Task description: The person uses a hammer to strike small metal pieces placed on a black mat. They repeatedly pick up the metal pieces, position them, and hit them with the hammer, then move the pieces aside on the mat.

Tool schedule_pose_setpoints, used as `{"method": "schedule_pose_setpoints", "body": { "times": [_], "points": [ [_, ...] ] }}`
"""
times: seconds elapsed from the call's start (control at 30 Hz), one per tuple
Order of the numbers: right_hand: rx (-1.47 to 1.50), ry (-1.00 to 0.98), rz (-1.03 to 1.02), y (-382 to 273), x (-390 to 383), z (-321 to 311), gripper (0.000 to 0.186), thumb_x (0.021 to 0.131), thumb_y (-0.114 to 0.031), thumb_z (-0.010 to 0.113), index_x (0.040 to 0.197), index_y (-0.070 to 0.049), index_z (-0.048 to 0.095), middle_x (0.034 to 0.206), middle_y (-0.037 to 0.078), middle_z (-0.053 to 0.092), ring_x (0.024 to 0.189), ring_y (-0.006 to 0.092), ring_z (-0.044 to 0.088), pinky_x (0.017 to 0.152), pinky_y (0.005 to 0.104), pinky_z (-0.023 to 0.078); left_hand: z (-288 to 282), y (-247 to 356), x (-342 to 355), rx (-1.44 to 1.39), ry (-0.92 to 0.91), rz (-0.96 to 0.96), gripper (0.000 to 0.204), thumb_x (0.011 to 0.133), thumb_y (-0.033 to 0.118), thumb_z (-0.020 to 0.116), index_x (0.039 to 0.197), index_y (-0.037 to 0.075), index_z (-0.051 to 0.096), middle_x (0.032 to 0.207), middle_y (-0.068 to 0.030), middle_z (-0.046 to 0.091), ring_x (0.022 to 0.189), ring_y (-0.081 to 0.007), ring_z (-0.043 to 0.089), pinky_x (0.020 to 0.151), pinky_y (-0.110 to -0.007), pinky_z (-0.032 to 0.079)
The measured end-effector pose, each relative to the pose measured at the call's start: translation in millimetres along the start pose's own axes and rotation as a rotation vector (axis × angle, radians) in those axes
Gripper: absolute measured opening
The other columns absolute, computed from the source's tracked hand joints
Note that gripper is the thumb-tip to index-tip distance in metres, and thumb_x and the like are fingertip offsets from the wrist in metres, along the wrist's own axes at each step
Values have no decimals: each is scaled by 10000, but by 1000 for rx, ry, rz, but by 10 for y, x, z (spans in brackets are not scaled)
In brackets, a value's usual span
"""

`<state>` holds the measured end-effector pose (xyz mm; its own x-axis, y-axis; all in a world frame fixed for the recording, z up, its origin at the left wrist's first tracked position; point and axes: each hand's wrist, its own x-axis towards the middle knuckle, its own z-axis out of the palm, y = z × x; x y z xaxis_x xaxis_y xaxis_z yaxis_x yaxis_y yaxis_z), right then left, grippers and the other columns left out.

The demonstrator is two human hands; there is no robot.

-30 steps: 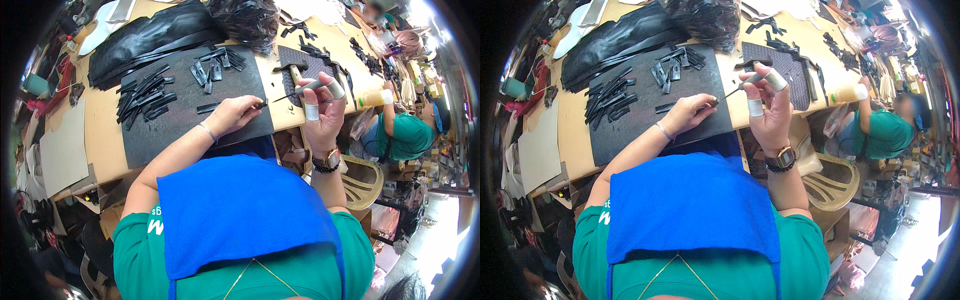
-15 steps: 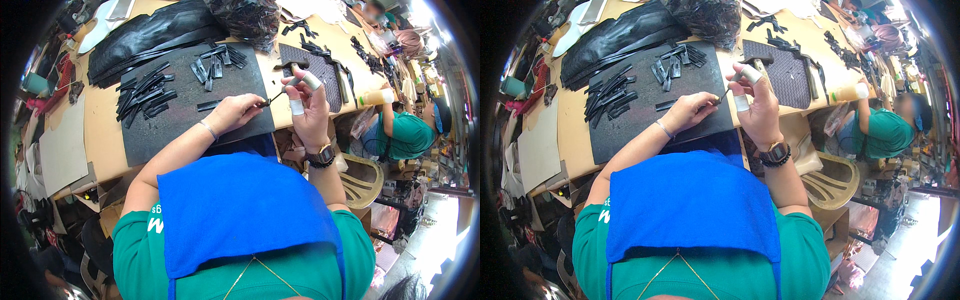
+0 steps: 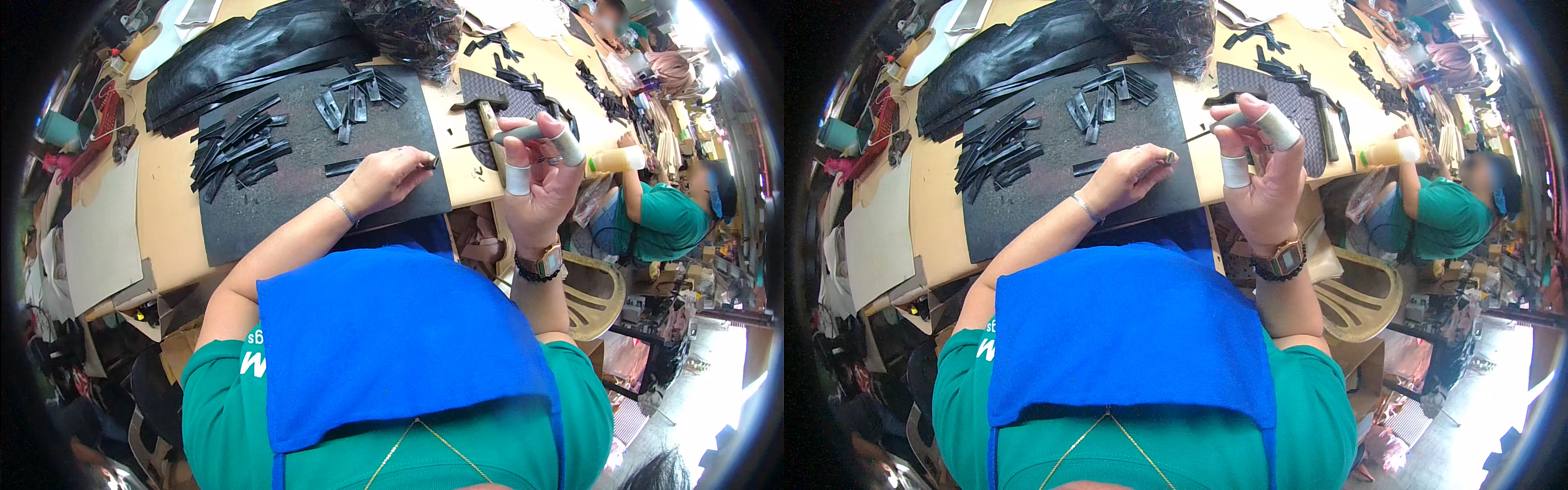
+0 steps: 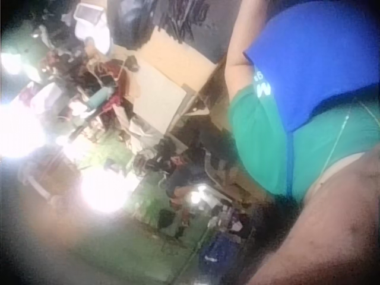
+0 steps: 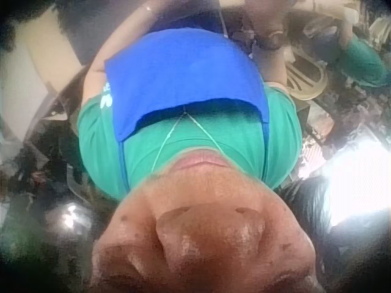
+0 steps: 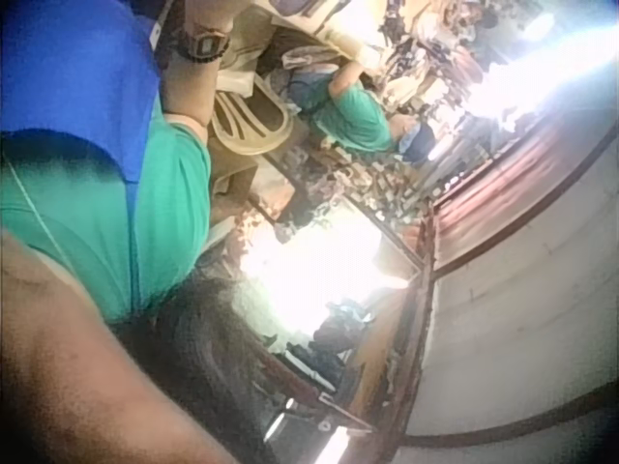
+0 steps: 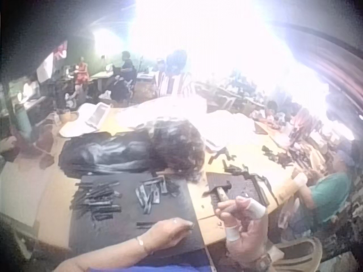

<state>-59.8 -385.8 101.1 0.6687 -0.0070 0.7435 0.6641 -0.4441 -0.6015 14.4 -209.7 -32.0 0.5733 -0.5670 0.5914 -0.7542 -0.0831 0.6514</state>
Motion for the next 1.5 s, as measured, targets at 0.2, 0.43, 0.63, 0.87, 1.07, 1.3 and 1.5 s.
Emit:
{"method": "schedule_pose_setpoints", "body": {
  "times": [0.2, 0.43, 0.63, 0.87, 1.07, 1.3, 1.5],
  "points": [
    [-11, 35, 29, 24, -36, -24, 403, 928, 27, 630, 1291, -27, 463, 1093, 165, 669, 1007, 178, 671, 831, 279, 547, -21, -22, -67, 188, 66, 31, 166, 894, 197, 698, 1047, 149, 654, 1003, -42, 717, 1007, -209, 690, 1085, -537, 356],
    [-155, 100, 52, 166, -50, -199, 391, 932, 2, 634, 1293, -54, 492, 1070, 140, 682, 943, 160, 667, 792, 272, 536, -58, 9, -40, 390, 9, -22, 159, 909, 248, 675, 1037, 157, 656, 1015, -1, 713, 1067, -182, 666, 1121, -682, 120],
    [-879, -85, 187, 1157, 69, -826, 458, 911, -22, 568, 1339, -181, 545, 1042, 125, 693, 915, 281, 682, 788, 376, 544, -125, 94, 14, 238, -52, -139, 211, 926, 190, 650, 1103, 76, 655, 972, -90, 663, 916, -296, 652, 920, -418, 488],
    [-1193, -419, 467, 2234, -210, -1284, 377, 941, -222, 589, 1307, -133, 576, 1004, 199, 683, 930, 384, 660, 787, 484, 519, -808, 389, -154, -65, 140, -399, 257, 829, 97, 788, 1055, 39, 682, 921, -46, 697, 823, -85, 659, 730, -244, 542],
    [-907, -551, 743, 1753, -328, -650, 587, 892, -481, 652, 1274, -42, 578, 1116, 220, 648, 1039, 356, 631, 877, 445, 498, -1653, 633, -771, -69, 373, -598, 200, 818, -5, 775, 994, 15, 680, 974, -40, 685, 852, -91, 664, 747, -208, 549],
    [-927, -365, 708, 1917, -642, -684, 526, 978, -380, 531, 1367, -28, 489, 1266, 257, 573, 1184, 420, 559, 993, 480, 438, -1653, 492, -964, -25, 387, -730, 212, 842, 48, 773, 1038, 27, 695, 934, -5, 697, 815, -43, 627, 734, -195, 511],
    [-42, -177, 883, 938, -699, -445, 420, 979, -276, 620, 1292, -18, 511, 831, 6, 588, 581, 42, 496, 511, 197, 408, -1315, 191, -1217, -149, 491, -721, 217, 922, 63, 693, 1127, 5, 655, 1061, -43, 694, 939, -88, 650, 834, -219, 509]
  ]
}}
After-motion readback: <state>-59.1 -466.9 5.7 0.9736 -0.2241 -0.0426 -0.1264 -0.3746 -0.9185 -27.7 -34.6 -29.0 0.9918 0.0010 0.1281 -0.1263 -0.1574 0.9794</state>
